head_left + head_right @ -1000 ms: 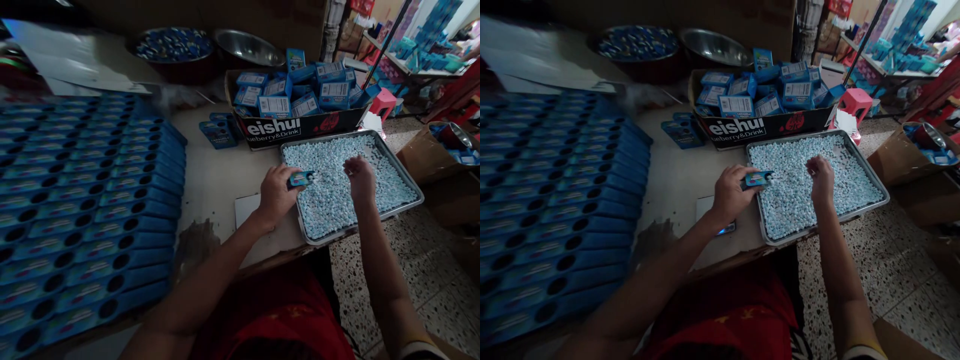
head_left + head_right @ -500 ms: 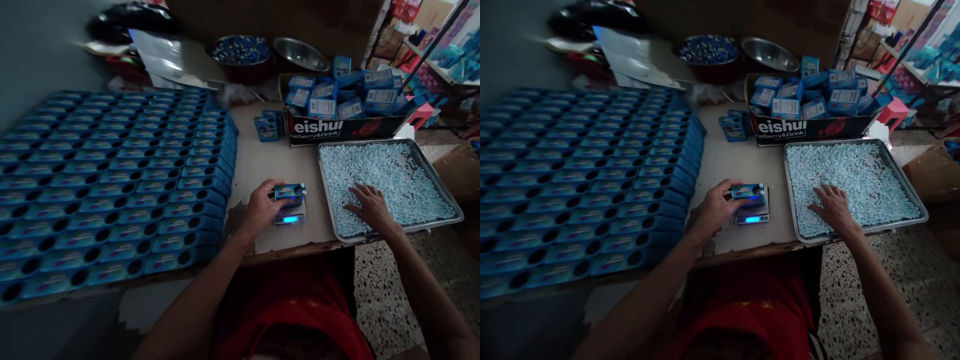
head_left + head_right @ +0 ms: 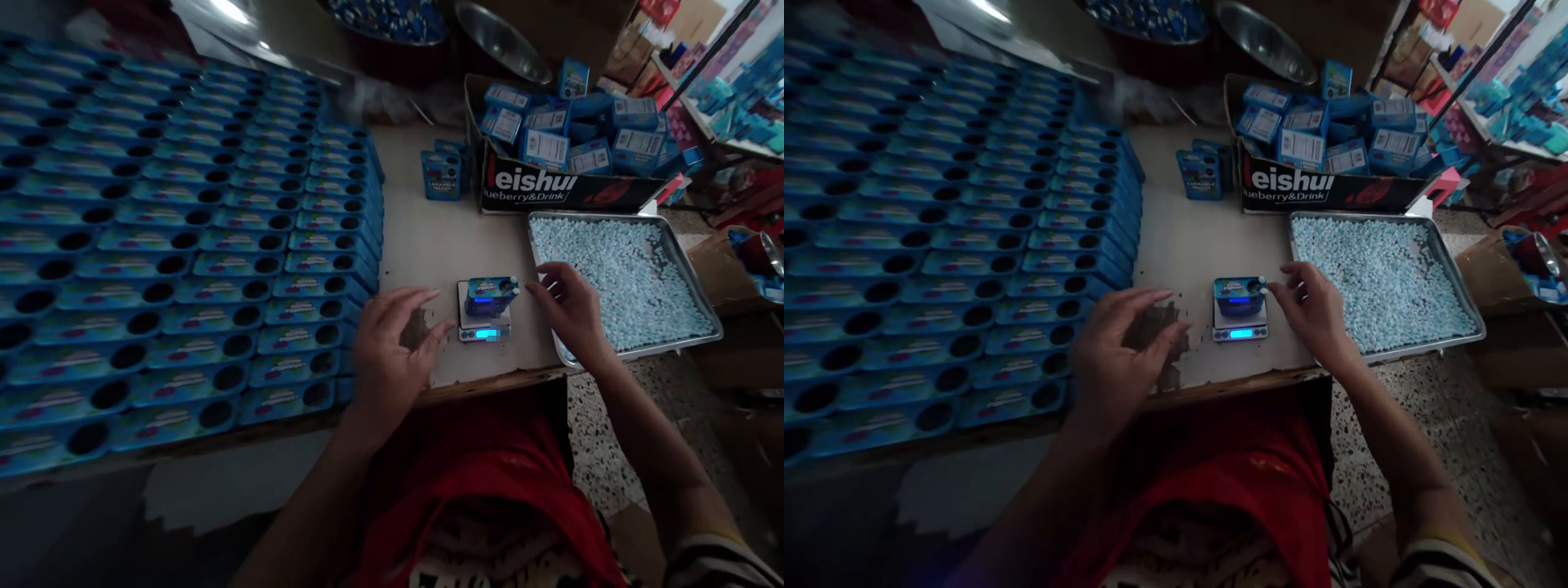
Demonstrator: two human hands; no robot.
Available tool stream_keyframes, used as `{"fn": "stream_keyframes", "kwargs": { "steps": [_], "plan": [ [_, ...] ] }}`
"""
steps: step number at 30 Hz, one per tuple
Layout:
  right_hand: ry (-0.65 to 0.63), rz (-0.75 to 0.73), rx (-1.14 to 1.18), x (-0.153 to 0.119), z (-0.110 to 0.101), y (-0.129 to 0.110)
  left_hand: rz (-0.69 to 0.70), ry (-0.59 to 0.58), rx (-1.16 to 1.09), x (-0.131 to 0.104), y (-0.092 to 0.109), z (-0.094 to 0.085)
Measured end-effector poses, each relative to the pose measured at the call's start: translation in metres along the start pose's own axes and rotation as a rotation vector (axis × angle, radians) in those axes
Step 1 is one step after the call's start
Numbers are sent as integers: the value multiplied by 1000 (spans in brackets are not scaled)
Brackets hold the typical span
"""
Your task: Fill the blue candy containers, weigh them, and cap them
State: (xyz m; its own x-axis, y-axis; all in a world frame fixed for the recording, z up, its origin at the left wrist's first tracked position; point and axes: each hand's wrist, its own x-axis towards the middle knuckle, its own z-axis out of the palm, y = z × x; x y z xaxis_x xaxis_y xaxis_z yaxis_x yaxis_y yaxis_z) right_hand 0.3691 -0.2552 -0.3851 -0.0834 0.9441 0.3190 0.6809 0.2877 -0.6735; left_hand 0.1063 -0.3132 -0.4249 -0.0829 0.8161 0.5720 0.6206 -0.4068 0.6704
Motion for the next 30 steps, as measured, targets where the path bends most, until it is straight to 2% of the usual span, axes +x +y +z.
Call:
{"fn": "stream_keyframes", "kwargs": {
  "steps": [4,8,13,21,24,30],
  "plan": [
    [-39,-13,-65,5,7,-9,37,23,65,-12,1,-22],
    [-58,-19,-195,11,14,-13,29,47,72,-12,-2,-27],
    [-105,13,-288,17,18,-12,21,32,35,-12,-3,-21],
    [-164,59,-265,20,23,-10,17,-14,12,-13,-10,-10],
    [-149,55,-326,22,25,-13,3,-49,25,-12,-11,-6],
    [-80,-45,-464,22,32,-18,-13,-127,-12,-12,-13,3]
  ]
}}
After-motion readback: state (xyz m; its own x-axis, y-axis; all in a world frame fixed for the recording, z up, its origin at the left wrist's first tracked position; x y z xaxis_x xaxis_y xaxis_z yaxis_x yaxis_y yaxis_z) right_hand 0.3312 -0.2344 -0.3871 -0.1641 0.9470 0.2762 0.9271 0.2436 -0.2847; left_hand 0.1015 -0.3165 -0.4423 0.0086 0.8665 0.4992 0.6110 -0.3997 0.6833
